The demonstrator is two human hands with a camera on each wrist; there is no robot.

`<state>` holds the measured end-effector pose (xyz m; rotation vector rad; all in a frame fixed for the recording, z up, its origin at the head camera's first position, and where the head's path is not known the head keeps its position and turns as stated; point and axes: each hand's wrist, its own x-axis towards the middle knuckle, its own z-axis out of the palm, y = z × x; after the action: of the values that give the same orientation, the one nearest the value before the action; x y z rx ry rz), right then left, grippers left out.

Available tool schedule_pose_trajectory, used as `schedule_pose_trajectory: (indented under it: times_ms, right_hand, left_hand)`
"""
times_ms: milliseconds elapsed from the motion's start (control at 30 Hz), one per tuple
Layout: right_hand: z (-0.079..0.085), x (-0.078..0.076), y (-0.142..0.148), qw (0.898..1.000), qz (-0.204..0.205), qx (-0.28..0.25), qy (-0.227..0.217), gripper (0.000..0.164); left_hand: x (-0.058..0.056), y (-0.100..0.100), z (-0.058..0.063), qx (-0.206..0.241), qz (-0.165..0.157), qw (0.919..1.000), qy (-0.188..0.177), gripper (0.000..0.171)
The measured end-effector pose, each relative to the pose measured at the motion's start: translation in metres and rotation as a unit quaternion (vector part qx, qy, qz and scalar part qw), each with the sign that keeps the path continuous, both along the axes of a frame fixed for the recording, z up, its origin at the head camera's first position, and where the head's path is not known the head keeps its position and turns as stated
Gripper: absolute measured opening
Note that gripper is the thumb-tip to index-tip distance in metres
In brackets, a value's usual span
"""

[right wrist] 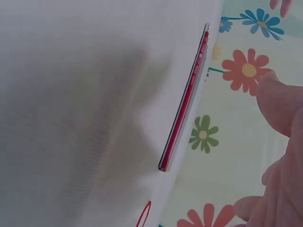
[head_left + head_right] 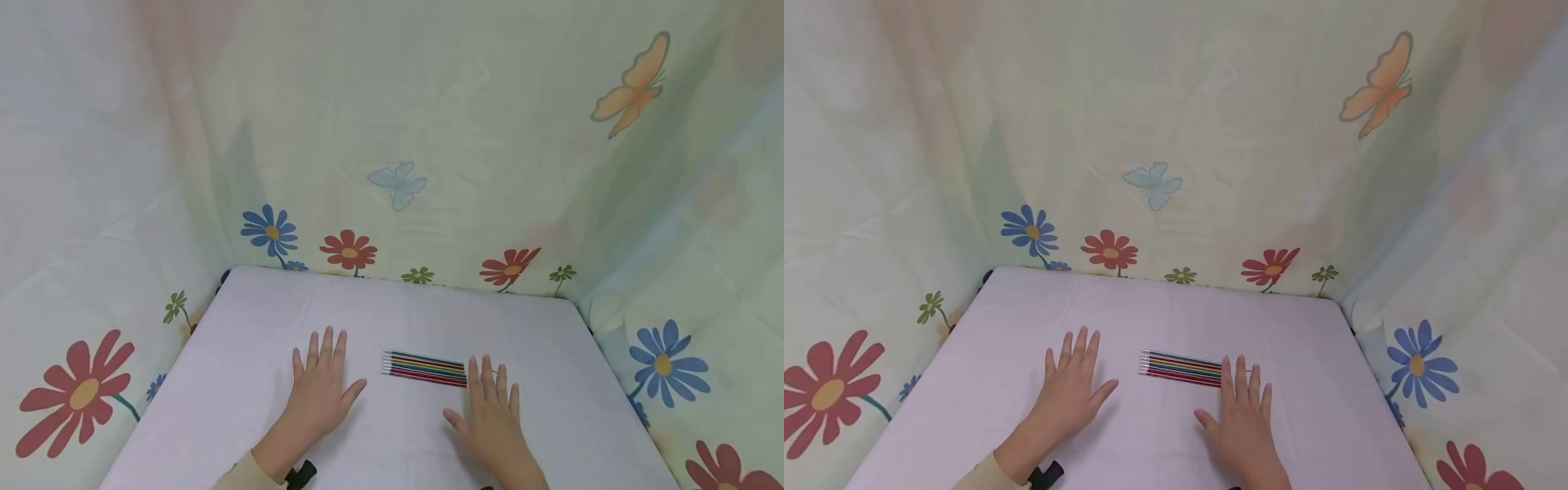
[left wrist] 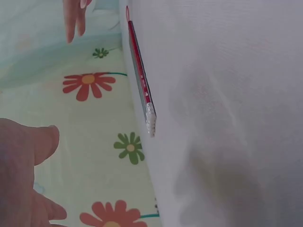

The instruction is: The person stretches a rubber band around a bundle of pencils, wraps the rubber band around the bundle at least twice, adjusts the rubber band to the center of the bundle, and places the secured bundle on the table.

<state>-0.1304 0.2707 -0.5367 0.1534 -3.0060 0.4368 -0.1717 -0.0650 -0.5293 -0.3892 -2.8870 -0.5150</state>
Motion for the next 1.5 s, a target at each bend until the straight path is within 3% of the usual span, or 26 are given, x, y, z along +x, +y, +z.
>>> schedule_pose_trajectory:
  times_ms: [367, 667, 967, 1267, 1500]
  right_hand:
    - [0.012, -0.022, 0.001, 0.997, 0.052, 0.041, 0.045, 0.094]
    - [0.014, -0.039, -0.004, 0.995, 0.051, 0.056, 0.062, 0.079]
    - [0.009, -0.053, -0.007, 0.992, 0.066, 0.053, 0.094, 0.069]
    - [0.007, -0.064, -0.013, 0.995, 0.068, 0.062, 0.036, 0.066]
    - [0.002, -0.07, -0.015, 0.995, 0.065, 0.078, -0.002, 0.062]
  left_hand:
    - [-0.023, 0.022, 0.01, -0.017, -0.046, 0.9988, 0.005, 0.084]
    - [-0.034, 0.032, 0.008, -0.033, -0.077, 0.9955, 0.045, 0.074]
    - [-0.043, 0.048, 0.003, -0.058, -0.103, 0.9916, 0.053, 0.068]
    - [-0.053, 0.069, -0.004, -0.108, -0.113, 0.9873, 0.026, 0.059]
    - [-0.06, 0.087, -0.012, -0.165, -0.133, 0.9771, 0.011, 0.058]
